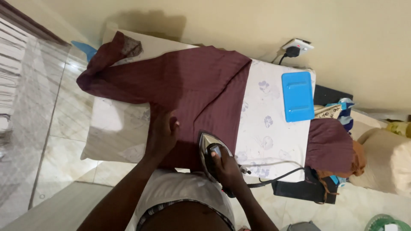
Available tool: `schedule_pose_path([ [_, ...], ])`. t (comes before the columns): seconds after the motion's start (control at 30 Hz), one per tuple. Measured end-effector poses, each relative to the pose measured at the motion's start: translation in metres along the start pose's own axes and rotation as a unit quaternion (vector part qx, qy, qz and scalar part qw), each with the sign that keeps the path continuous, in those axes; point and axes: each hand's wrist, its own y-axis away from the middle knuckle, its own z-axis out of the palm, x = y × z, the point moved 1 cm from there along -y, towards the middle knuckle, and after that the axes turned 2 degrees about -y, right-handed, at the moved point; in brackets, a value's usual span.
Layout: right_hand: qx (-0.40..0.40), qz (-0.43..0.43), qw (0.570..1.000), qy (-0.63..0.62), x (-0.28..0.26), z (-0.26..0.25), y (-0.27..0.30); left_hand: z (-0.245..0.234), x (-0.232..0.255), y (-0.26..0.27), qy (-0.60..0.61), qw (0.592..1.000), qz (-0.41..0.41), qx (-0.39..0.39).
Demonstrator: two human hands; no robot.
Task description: Ironing and folding a long-sleeved shirt on an ironing board.
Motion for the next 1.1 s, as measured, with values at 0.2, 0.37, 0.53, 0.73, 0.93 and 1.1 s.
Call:
schedule_pose_path([
  [0.2, 0.004, 0.067, 0.998, -0.013, -0.027, 0.006, -0.012, 0.011, -0.01, -0.011, 0.035, 0.996, 0.075, 0.021],
  [0.37, 0.092, -0.008, 0.995, 0.047, -0.036, 0.01, -0.048, -0.005, 0.03, -0.03, -0.021, 0.998, 0.043, -0.05],
  [0.53, 0.057, 0.012, 0.998, 0.011, -0.053, 0.0, -0.026, 0.015, 0.019, -0.029, 0.046, 0.996, 0.033, -0.069],
  [0.73, 0.012, 0.026, 0.999, 0.025, -0.037, 0.004, 0.012, -0.004, 0.002, -0.029, 0.053, 0.996, 0.038, -0.056],
  [0.93, 0.03, 0.09, 0.995, 0.034, -0.042, 0.009, 0.004, 0.002, -0.044, -0.016, 0.052, 0.998, 0.032, -0.028],
  [1.1, 0.046, 0.044, 0.997, 0.045, -0.037, 0.011, -0.017, 0.001, -0.019, -0.022, 0.039, 0.998, 0.043, -0.02],
])
